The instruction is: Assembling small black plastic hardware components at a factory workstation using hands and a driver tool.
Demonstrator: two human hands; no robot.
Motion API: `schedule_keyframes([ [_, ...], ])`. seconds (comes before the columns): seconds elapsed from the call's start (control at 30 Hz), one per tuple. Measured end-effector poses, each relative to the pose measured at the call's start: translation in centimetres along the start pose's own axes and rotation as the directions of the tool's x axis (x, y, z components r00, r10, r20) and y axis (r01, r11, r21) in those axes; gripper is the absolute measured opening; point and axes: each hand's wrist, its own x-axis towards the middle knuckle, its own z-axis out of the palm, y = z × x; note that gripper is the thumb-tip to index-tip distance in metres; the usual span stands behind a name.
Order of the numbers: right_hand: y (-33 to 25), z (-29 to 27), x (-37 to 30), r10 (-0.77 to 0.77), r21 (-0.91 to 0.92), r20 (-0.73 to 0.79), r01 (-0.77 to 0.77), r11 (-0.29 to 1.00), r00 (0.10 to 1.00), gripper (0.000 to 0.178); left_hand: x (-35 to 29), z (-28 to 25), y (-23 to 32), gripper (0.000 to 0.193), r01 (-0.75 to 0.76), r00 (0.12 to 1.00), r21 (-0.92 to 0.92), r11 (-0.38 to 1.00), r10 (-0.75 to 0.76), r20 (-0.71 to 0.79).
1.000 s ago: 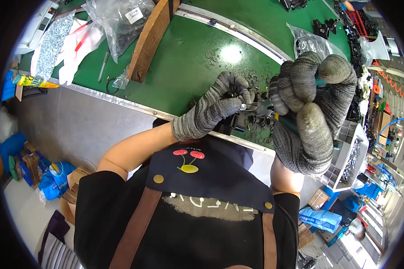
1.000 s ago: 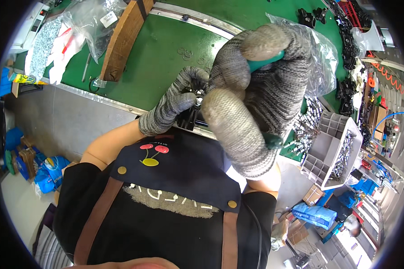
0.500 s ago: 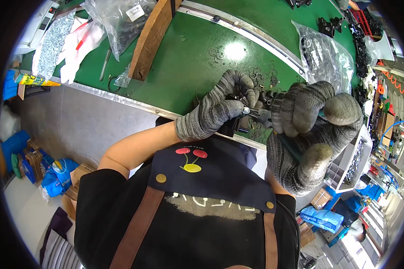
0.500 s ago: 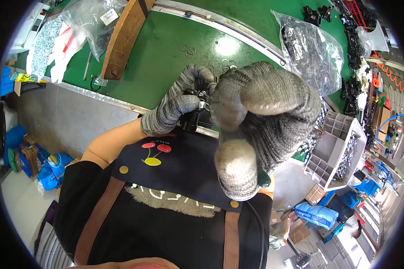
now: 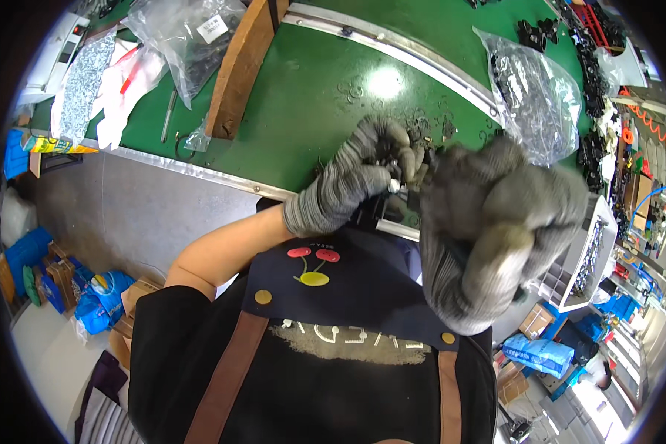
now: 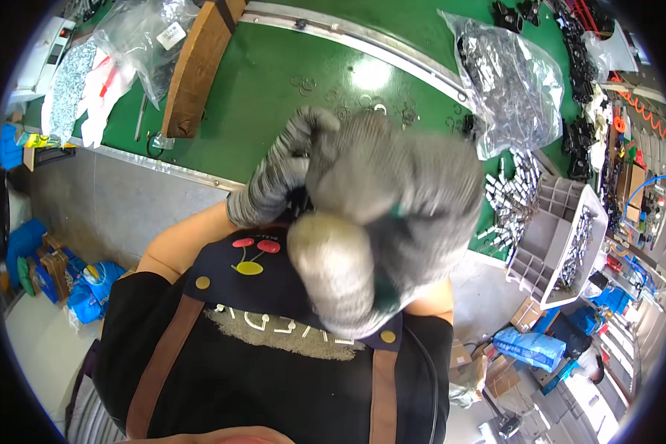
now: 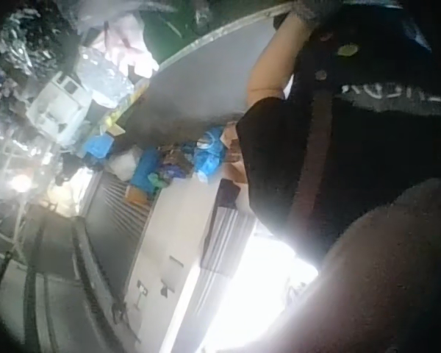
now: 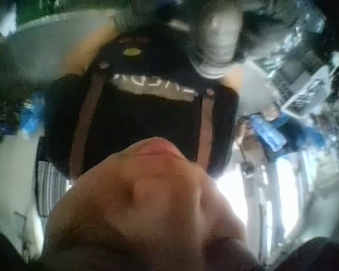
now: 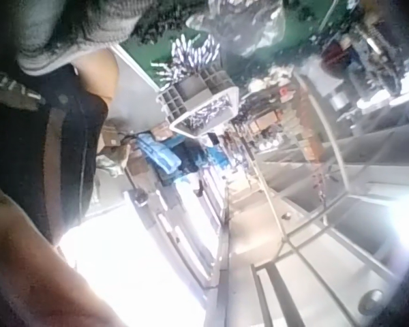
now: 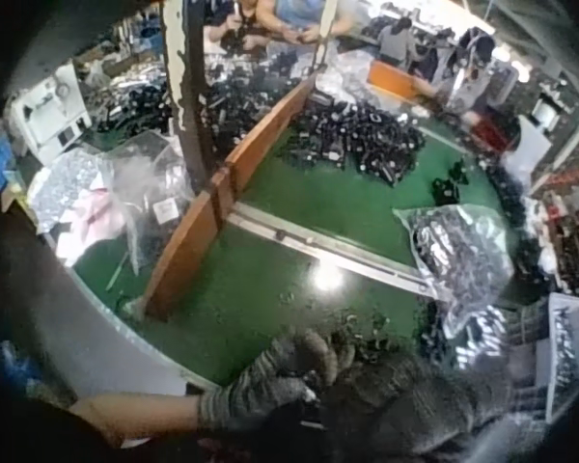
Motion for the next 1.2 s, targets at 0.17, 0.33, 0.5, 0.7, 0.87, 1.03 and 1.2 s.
schedule_keyframes([
  [0.17, 0.8, -1.6, -0.1, -0.034, 0.065, 0.054, 0.03, 0.997, 0.998, 0.06, -0.1, 0.3, 0.1, 0.037, 0.053, 0.998, -0.03, 0.998, -0.055, -0.04],
  [0.33, 1.9, -3.1, 0.7, -0.064, 0.148, 0.13, 0.044, 0.988, 0.99, 0.065, -0.3, -0.1, -0.9, 0.042, 0.013, 0.999, -0.047, 0.999, -0.015, -0.038],
  [0.5, 2.3, -4.5, 1.6, -0.153, 0.101, 0.346, 0.125, 0.987, 0.926, 0.069, -1.0, 0.2, -2.0, 0.043, -0.034, 0.999, -0.005, 0.999, 0.034, -0.021],
  [0.7, 0.0, -0.6, 0.6, 0.1, -0.053, 0.046, -0.098, 0.994, 0.994, 0.07, -1.5, -0.1, -2.4, 0.038, -0.074, 0.995, 0.118, 0.99, 0.081, -0.053],
  [0.87, 1.8, -5.0, 0.2, -0.046, 0.099, 0.231, 0.024, 0.995, 0.972, 0.066, -0.8, 0.5, -3.0, 0.034, -0.14, 0.988, 0.223, 0.965, 0.151, -0.034],
  [1.03, 1.9, -3.6, 0.4, -0.068, 0.003, 0.125, 0.068, 0.998, 0.99, 0.055, -1.3, -0.2, -2.8, 0.037, -0.135, 0.989, 0.361, 0.923, 0.146, -0.005],
  [1.2, 0.9, -0.8, 0.4, -0.076, -0.064, 0.043, 0.079, 0.995, 0.996, 0.045, -1.5, 0.0, -2.5, 0.04, -0.085, 0.994, 0.115, 0.99, 0.092, -0.053],
])
